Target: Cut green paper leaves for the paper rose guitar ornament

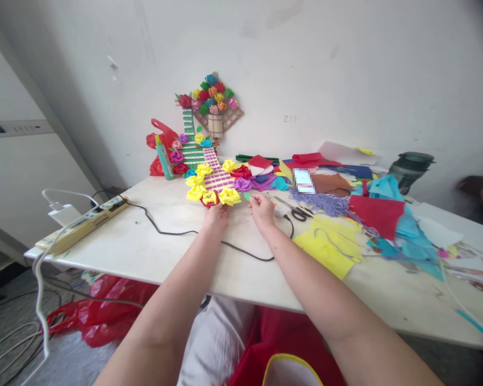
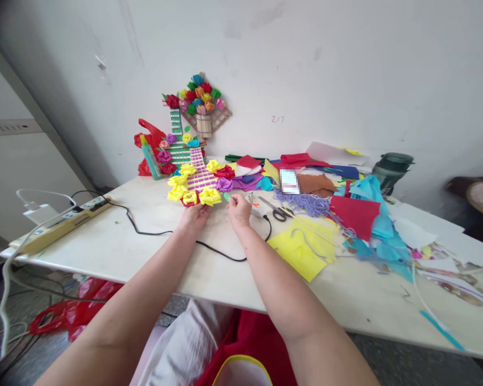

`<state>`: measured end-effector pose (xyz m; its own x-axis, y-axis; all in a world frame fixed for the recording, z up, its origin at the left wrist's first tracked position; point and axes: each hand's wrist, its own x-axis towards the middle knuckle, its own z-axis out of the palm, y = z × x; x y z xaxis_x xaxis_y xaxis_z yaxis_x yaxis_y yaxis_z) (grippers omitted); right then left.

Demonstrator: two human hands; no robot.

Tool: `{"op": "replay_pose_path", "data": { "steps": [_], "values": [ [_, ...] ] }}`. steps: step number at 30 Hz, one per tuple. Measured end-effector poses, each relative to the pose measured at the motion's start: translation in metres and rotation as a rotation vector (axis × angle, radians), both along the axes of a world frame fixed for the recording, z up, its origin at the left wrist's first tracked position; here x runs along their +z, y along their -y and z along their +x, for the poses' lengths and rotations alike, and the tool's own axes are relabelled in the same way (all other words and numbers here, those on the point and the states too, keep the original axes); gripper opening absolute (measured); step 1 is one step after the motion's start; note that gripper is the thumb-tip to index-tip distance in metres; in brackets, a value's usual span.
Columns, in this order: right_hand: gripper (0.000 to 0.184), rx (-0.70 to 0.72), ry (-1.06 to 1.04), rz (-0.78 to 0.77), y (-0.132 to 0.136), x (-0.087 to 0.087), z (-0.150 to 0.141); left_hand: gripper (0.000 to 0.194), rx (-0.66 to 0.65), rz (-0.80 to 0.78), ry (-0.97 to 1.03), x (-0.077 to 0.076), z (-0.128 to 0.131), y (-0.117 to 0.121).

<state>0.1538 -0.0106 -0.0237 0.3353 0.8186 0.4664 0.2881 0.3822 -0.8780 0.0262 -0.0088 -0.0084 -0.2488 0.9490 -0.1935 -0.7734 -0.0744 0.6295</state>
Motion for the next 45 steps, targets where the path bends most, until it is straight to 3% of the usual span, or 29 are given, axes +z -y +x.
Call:
{"op": "replay_pose_path", "data": {
  "steps": [8,17,45],
  "values": [
    [0.027,-0.01,-0.024,-0.015,-0.003,0.002,0.005,0.059,0.01,0.088,0.001,0.001,0.002,0.007],
    [0.02,-0.04,0.011,-0.023,0.003,0.009,0.006,0.057,-0.022,0.162,-0.012,0.001,0.003,0.011],
    [0.022,-0.199,0.228,0.03,0.004,0.011,0.007,0.052,-0.08,0.212,0.001,0.0,0.008,0.013]
  ]
}}
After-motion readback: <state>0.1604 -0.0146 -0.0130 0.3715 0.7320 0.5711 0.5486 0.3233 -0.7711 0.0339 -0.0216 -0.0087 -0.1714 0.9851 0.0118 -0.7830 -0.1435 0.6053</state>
